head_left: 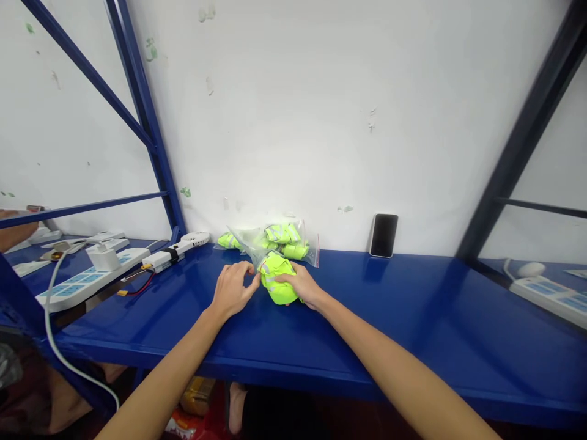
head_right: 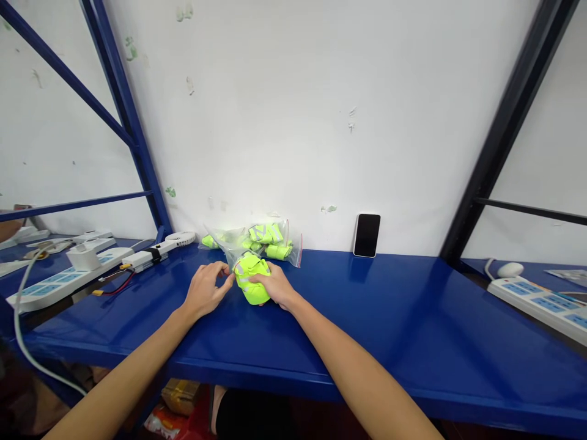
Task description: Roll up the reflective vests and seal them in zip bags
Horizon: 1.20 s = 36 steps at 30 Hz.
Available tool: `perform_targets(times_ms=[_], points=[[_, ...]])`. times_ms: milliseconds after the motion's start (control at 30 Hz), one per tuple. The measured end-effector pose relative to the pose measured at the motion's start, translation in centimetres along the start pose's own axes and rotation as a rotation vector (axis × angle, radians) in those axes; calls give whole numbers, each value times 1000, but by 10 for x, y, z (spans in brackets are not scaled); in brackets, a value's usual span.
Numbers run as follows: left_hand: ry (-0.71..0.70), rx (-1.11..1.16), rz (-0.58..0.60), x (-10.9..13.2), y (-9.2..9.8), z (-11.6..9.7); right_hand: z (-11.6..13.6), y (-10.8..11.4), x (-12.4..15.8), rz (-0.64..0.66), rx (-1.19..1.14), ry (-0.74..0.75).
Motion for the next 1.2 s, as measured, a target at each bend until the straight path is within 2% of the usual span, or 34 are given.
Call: perform_targets(times_ms=[167,300,367,567,633,833,933,1067,1200], points=[[-60,-95,-26,0,2,-7,-2,0,-2,19,107,33],[-64,-188,-93,0,6,-12,4,1,-4,-162,453,277],[-88,-229,-125,0,6,-15,9,-1,-2,-237,590,353],[-325,-262,-108,0,-1,-30,12,-6,4,-336,693,318],[-358,-245,-116,0,-2,-31,13,-5,5,-356,702,360],[-249,-176,-196,3,2,-25,17,-3,7,-63,707,543],[-211,-196,-224,4,4,-24,19,-6,10,-102,862,580],[-169,-202,-315,4,7,-23,19,-18,17,-117,1037,551],[-131,-192,-383,5,9,-20,17,-26,18,-105,1045,569]])
Point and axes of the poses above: each hand's wrist, its own x-axis away from the middle knuckle, its own y-axis out of the back of the hand, z = x × y, the point moved 2 cm from there along -x, towards the middle knuckle, and after that the axes turned 15 degrees about -x, right-handed, at the moved point
